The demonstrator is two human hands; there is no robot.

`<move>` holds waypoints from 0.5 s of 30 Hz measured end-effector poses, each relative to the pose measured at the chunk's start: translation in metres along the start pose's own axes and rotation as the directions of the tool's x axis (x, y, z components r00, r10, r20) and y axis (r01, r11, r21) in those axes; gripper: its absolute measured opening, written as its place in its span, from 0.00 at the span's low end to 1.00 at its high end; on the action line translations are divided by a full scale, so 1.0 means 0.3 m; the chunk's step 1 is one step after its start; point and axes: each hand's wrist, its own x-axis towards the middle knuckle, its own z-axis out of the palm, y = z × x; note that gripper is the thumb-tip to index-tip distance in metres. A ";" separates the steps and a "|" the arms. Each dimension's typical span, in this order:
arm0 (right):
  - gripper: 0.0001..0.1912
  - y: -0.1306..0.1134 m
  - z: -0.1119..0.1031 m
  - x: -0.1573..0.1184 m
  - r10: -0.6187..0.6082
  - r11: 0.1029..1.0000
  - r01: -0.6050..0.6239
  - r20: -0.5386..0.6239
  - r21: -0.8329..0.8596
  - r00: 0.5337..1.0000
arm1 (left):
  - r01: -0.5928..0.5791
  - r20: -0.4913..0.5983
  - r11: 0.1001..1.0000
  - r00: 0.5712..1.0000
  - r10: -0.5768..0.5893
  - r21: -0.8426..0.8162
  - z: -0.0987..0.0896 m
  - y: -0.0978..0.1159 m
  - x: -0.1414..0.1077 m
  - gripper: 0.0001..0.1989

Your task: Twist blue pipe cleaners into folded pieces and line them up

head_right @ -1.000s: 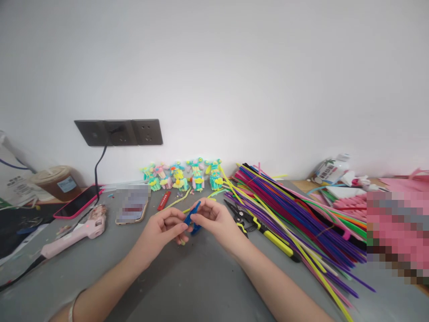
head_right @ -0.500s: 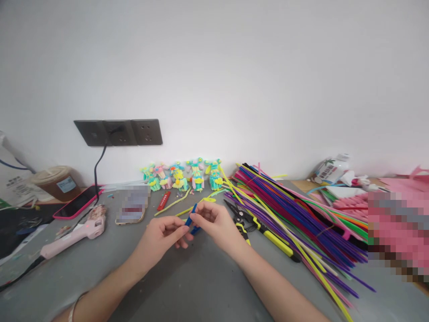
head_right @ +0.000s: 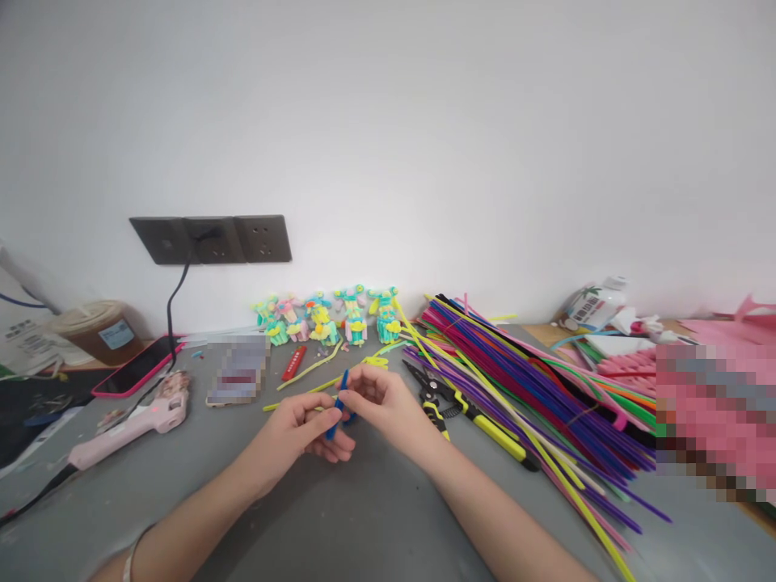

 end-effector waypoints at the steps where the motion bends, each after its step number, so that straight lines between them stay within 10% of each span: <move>1: 0.16 -0.002 0.001 -0.001 -0.014 1.000 0.014 -0.007 0.003 1.000 | 0.011 0.003 1.000 1.000 -0.011 -0.006 0.001 0.000 -0.002 0.21; 15: 0.14 -0.020 -0.011 -0.012 0.115 0.977 -0.105 -0.042 0.185 0.992 | -0.094 0.039 0.994 0.995 0.092 0.058 -0.009 -0.011 0.006 0.20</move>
